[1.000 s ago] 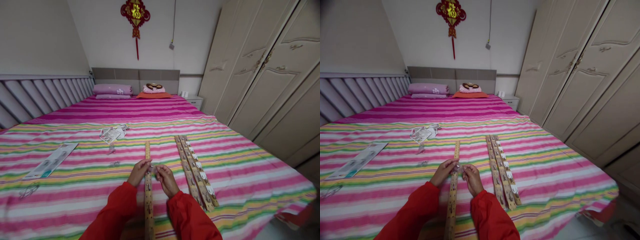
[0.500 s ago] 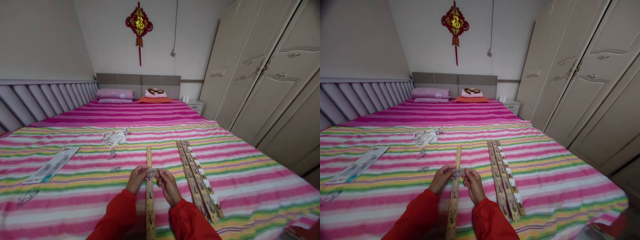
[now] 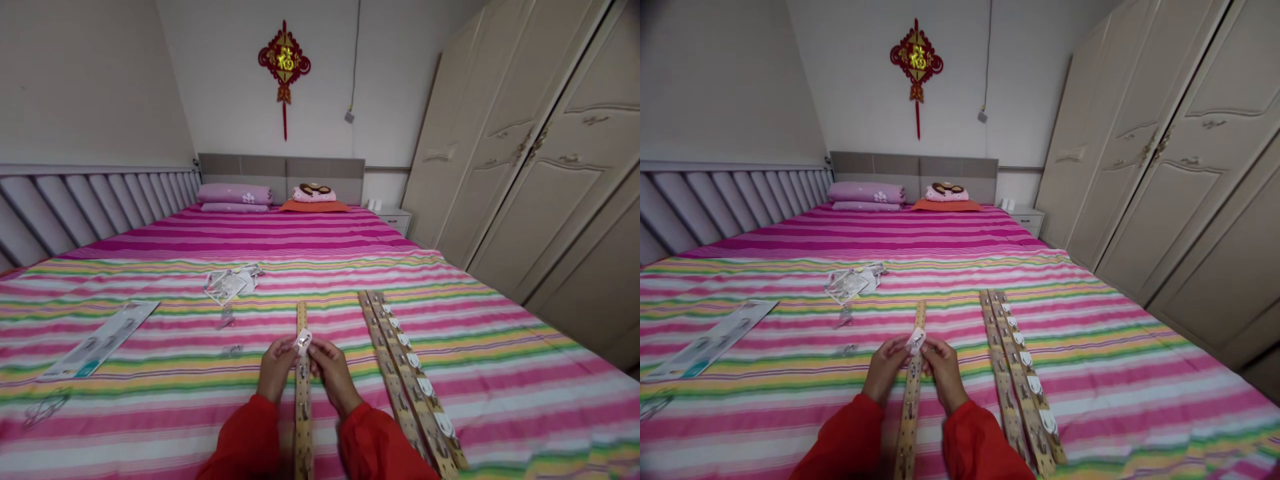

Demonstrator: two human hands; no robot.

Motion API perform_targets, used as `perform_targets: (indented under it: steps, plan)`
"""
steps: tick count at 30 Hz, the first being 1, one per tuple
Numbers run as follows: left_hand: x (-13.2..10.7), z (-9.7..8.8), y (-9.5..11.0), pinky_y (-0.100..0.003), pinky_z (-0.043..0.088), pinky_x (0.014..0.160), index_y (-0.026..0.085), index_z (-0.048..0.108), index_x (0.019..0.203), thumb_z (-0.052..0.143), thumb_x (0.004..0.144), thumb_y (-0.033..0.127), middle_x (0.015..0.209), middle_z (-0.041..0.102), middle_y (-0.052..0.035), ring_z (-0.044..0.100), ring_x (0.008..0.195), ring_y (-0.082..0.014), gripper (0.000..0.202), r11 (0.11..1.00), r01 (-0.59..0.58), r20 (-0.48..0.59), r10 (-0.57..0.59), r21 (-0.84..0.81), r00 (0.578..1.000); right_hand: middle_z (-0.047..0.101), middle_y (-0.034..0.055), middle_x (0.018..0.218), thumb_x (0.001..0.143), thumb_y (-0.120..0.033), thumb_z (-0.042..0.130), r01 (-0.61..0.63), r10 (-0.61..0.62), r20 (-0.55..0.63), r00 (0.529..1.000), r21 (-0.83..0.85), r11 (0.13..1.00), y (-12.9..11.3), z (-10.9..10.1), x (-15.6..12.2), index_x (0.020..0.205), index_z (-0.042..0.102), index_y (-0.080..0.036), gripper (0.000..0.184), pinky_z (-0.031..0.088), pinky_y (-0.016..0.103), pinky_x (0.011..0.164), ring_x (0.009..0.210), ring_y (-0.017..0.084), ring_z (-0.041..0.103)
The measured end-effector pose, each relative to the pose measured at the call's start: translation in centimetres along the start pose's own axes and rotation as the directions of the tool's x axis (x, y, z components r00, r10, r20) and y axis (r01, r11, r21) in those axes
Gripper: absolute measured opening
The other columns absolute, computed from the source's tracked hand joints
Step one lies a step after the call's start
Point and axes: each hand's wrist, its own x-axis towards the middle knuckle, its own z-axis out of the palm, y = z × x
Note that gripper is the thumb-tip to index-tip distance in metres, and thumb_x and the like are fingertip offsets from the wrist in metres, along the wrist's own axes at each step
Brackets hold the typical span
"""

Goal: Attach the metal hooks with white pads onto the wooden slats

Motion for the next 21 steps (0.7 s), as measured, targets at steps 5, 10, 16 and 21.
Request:
perform_targets:
  steps: [5,10,16,21]
  plan:
    - [0.4,-0.4,-0.3,-0.025,0.049,0.061,0.013,0.066,0.073,0.074,0.055,0.038,0.066,0.069,-0.0036,0.061,0.062,-0.0142,0.033,0.983,-0.129,0.026,0.126,0.129,0.992,0.054,-0.0052,0.043,0.062,-0.033,0.077,-0.006,0.006,-0.024,1.000,-0.006,1.000,0.1,0.1,0.6,0.088,0.072,-0.014,0.033,0.025,0.018,0.036,0.036,0.006,0.038]
    - [1.3,-0.5,-0.9,-0.027,0.049,0.065,0.014,0.065,0.074,0.071,0.061,0.039,0.068,0.069,-0.0033,0.062,0.066,-0.0157,0.029,0.967,-0.177,0.054,0.170,0.185,0.984,0.053,-0.0055,0.042,0.062,-0.032,0.075,-0.011,0.011,-0.048,0.999,0.010,1.000,0.6,0.2,1.6,0.089,0.072,-0.014,0.033,0.026,0.018,0.036,0.035,0.005,0.038]
    - [1.6,-0.4,-1.4,-0.027,0.048,0.064,0.015,0.064,0.073,0.070,0.063,0.040,0.066,0.068,-0.0025,0.062,0.065,-0.0157,0.028,0.970,-0.163,0.065,0.154,0.182,0.986,0.051,-0.0065,0.040,0.063,-0.030,0.073,-0.002,0.002,-0.069,0.998,0.006,1.000,1.0,0.2,2.2,0.092,0.071,-0.013,0.033,0.025,0.018,0.037,0.035,0.005,0.038]
    - [1.3,-0.5,-1.5,-0.027,0.049,0.067,0.015,0.064,0.078,0.071,0.061,0.040,0.070,0.069,-0.0029,0.063,0.070,-0.0161,0.031,0.983,-0.126,0.068,0.118,0.132,0.991,0.053,-0.0060,0.043,0.064,-0.027,0.073,0.022,-0.020,-0.065,0.998,0.020,1.000,0.8,0.2,1.9,0.090,0.071,-0.014,0.029,0.026,0.018,0.038,0.036,0.005,0.040]
